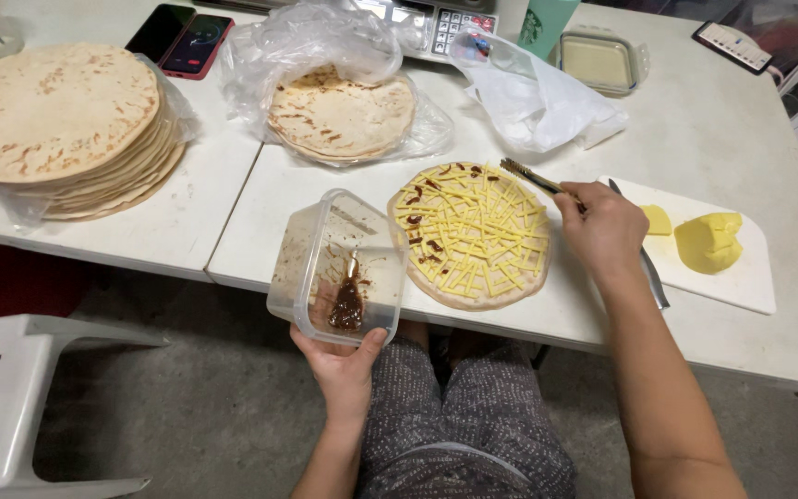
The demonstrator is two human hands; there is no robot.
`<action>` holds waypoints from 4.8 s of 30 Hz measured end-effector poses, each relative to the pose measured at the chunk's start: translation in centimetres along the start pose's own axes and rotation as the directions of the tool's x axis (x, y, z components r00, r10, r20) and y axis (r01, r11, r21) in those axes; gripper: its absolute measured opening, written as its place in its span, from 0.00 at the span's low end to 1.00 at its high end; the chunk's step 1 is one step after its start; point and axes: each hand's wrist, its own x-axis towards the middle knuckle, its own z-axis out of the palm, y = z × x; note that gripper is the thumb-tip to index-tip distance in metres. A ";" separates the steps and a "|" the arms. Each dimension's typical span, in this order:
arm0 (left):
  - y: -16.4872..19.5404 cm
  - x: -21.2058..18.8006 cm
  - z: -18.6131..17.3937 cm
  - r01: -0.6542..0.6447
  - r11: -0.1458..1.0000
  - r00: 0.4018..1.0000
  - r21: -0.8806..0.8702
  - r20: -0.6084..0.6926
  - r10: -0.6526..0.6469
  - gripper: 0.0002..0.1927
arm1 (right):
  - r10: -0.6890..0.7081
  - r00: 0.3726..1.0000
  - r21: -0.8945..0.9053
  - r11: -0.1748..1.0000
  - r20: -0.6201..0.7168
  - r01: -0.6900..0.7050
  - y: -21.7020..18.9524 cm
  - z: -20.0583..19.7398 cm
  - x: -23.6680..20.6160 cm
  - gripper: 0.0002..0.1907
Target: The person sits at a table and arranges strips of cheese by hand into a lattice pattern over a round flatbread. They then use tongs to pick dollops of a dark paste from a plastic container and place the dollops one at a time across the cheese-covered flatbread.
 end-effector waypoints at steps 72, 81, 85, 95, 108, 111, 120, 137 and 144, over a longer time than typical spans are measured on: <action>1.1 -2.7 1.7 -0.078 0.989 0.972 0.128 0.229 0.047 0.61 | -0.539 0.832 0.265 0.828 0.132 0.494 -13.5 -9.1 -7.6 0.08; 0.2 -2.0 1.5 0.017 1.000 0.996 0.006 0.091 -0.017 0.55 | -0.255 0.965 0.244 0.941 0.063 0.233 -8.0 -10.0 -5.5 0.08; 0.2 -1.6 1.6 -0.005 1.000 0.995 0.018 0.096 0.003 0.55 | -0.092 0.995 0.084 0.993 0.038 0.089 -4.1 -7.8 -3.6 0.08; 0.7 -1.3 1.7 0.031 0.999 0.997 0.018 0.065 -0.032 0.55 | 0.020 0.997 -0.062 0.998 0.073 -0.015 1.7 -0.1 -1.1 0.09; 0.8 -1.2 1.6 0.061 0.997 0.995 0.052 0.073 -0.065 0.54 | 0.094 0.991 -0.099 0.991 0.091 -0.085 1.6 -2.3 -2.6 0.09; 0.9 -1.2 1.6 0.056 0.997 0.995 0.062 0.075 -0.060 0.54 | -0.034 0.998 -0.167 0.985 0.059 0.043 1.7 -2.5 -2.8 0.09; 0.1 -1.3 1.3 0.007 1.000 0.996 0.006 0.087 -0.007 0.54 | 0.003 1.000 -0.100 0.995 -0.014 -0.004 0.8 -6.7 -3.5 0.09; 1.2 -3.0 2.2 -0.050 0.991 0.968 0.125 0.249 0.017 0.59 | -0.438 0.866 0.286 0.885 0.241 0.368 -13.0 -8.9 -8.6 0.10; 1.8 -3.1 2.6 -0.046 0.991 0.966 0.122 0.257 0.013 0.59 | -0.475 0.859 0.318 0.858 0.191 0.404 -13.8 -9.2 -8.9 0.09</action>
